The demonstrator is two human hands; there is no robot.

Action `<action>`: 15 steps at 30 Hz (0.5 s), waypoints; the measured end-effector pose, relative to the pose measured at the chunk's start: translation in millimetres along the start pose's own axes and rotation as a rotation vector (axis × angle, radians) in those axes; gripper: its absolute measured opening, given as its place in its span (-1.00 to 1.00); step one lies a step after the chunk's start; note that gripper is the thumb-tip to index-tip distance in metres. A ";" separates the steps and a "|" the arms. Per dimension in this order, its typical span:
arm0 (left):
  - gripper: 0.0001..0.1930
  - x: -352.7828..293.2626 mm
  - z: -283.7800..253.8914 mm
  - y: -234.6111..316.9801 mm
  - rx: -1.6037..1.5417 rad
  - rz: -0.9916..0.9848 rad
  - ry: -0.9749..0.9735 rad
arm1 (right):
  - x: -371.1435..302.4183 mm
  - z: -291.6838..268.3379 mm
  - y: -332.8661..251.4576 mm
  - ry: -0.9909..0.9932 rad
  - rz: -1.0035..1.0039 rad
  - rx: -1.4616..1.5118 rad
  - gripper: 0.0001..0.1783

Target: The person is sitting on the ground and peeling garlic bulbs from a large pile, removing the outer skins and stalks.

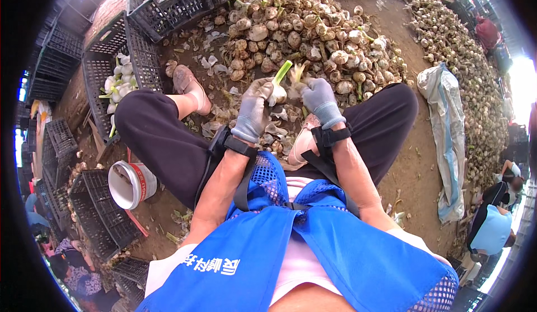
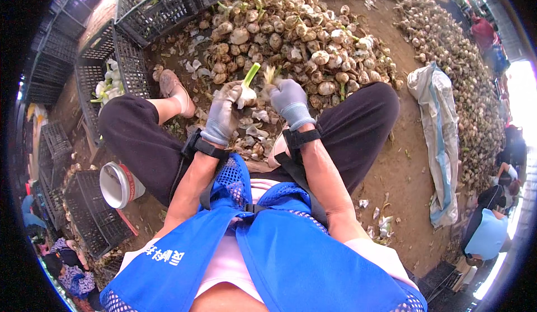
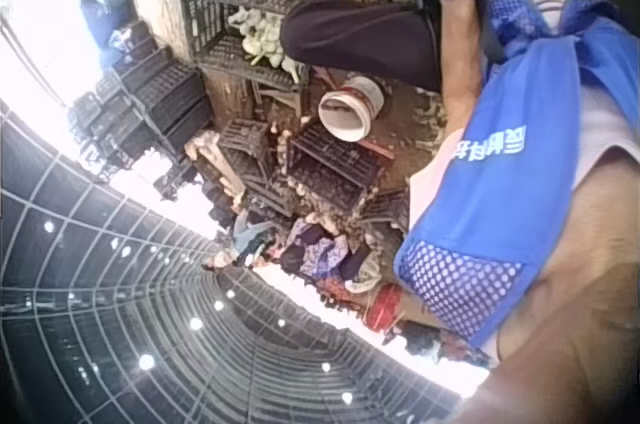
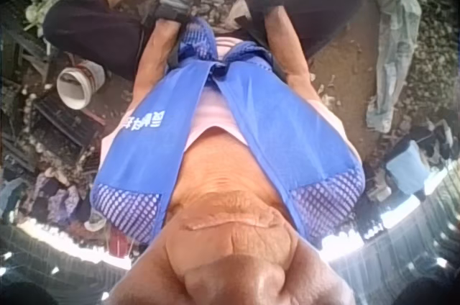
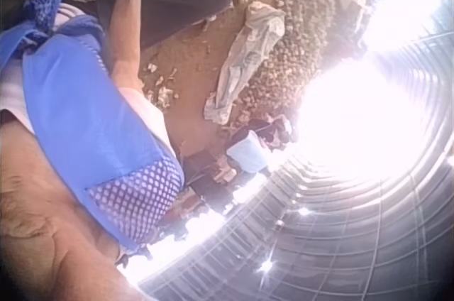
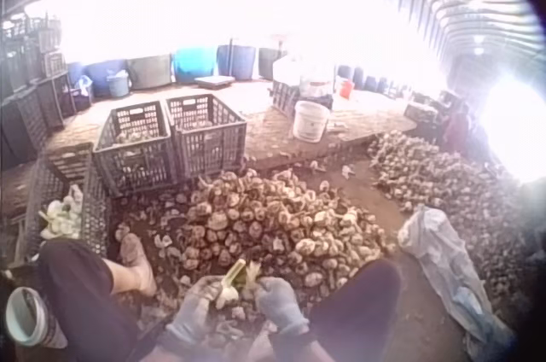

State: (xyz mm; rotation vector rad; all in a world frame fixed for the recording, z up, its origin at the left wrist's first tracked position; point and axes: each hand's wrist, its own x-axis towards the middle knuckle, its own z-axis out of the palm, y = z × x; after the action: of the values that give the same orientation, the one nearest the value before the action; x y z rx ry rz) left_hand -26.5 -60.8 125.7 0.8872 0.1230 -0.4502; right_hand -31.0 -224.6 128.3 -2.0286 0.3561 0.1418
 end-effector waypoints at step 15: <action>-0.78 -3.3 1.1 0.9 0.891 0.557 0.140 | -16.4 -0.3 -20.1 -0.159 0.114 0.890 -0.78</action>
State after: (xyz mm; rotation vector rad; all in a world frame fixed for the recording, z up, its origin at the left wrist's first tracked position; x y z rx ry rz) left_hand -29.2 -60.2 128.0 1.7633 -0.2183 0.1142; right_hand -40.4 -213.1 149.6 -1.1122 0.3504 0.1743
